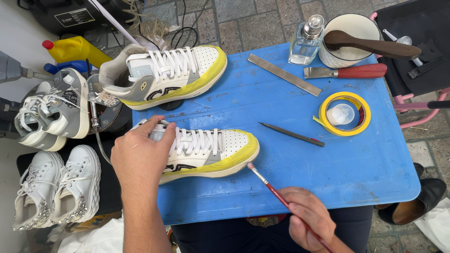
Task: The person paints the midsole of a white and grey sneaker with yellow paint using a small brush. They repeatedly dip the brush into a small container of paint and apply it to the shoe's side and heel areas.
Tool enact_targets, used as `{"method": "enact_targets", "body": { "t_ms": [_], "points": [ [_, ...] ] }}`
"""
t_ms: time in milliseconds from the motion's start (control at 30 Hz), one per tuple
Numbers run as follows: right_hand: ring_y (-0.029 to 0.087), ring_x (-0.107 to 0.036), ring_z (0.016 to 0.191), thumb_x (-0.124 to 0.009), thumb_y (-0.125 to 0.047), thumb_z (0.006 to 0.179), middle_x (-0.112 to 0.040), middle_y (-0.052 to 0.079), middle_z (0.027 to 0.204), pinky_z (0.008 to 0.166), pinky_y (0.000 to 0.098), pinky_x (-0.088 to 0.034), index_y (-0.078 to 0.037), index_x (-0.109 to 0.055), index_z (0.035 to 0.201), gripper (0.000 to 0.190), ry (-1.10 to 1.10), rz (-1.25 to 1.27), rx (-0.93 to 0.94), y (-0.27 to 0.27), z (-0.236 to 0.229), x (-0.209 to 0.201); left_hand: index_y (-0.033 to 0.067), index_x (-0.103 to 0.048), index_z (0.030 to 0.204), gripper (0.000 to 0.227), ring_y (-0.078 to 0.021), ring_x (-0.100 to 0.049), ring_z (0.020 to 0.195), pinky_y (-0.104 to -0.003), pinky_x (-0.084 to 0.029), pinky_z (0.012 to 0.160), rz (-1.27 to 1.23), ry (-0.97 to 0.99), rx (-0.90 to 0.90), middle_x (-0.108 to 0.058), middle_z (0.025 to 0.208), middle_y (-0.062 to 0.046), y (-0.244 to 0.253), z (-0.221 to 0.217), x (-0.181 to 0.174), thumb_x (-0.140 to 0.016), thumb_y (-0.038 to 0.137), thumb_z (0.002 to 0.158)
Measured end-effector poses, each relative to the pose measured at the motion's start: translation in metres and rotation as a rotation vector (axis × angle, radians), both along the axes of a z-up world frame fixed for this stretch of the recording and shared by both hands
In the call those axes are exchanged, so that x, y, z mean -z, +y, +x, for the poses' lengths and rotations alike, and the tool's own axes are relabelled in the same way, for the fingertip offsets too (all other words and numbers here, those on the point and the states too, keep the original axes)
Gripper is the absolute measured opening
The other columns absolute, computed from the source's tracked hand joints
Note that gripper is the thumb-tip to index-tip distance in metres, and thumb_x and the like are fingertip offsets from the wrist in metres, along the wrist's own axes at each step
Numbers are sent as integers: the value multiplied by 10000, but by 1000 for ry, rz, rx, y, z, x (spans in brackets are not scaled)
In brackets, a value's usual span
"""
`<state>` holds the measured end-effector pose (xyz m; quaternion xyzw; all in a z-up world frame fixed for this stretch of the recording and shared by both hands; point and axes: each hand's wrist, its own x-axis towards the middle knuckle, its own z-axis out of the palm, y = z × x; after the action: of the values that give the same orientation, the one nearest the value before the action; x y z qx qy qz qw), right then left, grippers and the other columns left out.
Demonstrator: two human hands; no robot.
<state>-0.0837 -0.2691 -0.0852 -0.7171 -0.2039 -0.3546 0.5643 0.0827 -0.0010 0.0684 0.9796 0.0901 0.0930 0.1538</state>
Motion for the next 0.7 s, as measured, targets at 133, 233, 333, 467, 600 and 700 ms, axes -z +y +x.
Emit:
{"method": "enact_targets", "body": {
  "t_ms": [133,233,333,467,600,700],
  "points": [
    [357,-747,932,-541,-118,1037,-677,265,1040,797,427,-647,44,-538,1119,182,33,62,97,-1,7,2,224,-814,1132,396,-354,-730,751,-436,-564,711,3,3,-7,-757,836,-171,0,0,0,-788,457,813],
    [366,-751,923,-557,-93,1033,-675,260,1021,798,446,-650,50,-539,1084,152,3,-31,41,1,7,-1,222,-814,1129,402,-356,-731,753,-437,-566,717,3,7,-8,-758,836,-172,1,0,0,-789,464,809],
    [348,-763,925,-559,-91,1036,-682,244,1014,821,460,-668,51,-538,1089,153,-44,-58,-15,3,6,-4,217,-815,1128,406,-358,-731,761,-436,-567,721,-1,-1,-5,-758,842,-176,2,1,1,-791,468,810],
    [355,-763,933,-553,-123,1035,-671,248,1015,831,459,-671,24,-540,1080,155,-10,-30,63,4,5,-6,217,-816,1125,401,-356,-733,763,-434,-569,721,2,-2,-1,-760,848,-172,3,2,2,-789,464,810],
    [355,-756,924,-565,-117,1027,-685,238,994,821,454,-656,19,-545,1048,139,-9,-48,11,1,5,-3,217,-816,1121,392,-353,-736,762,-433,-572,727,-1,3,0,-760,846,-168,2,2,1,-789,458,813],
    [339,-732,924,-515,-106,1041,-660,252,1029,839,441,-642,24,-521,1088,139,47,150,75,1,6,1,215,-819,1111,388,-352,-735,761,-433,-573,722,0,-11,0,-761,851,-164,2,3,0,-795,452,804]
  ]
}}
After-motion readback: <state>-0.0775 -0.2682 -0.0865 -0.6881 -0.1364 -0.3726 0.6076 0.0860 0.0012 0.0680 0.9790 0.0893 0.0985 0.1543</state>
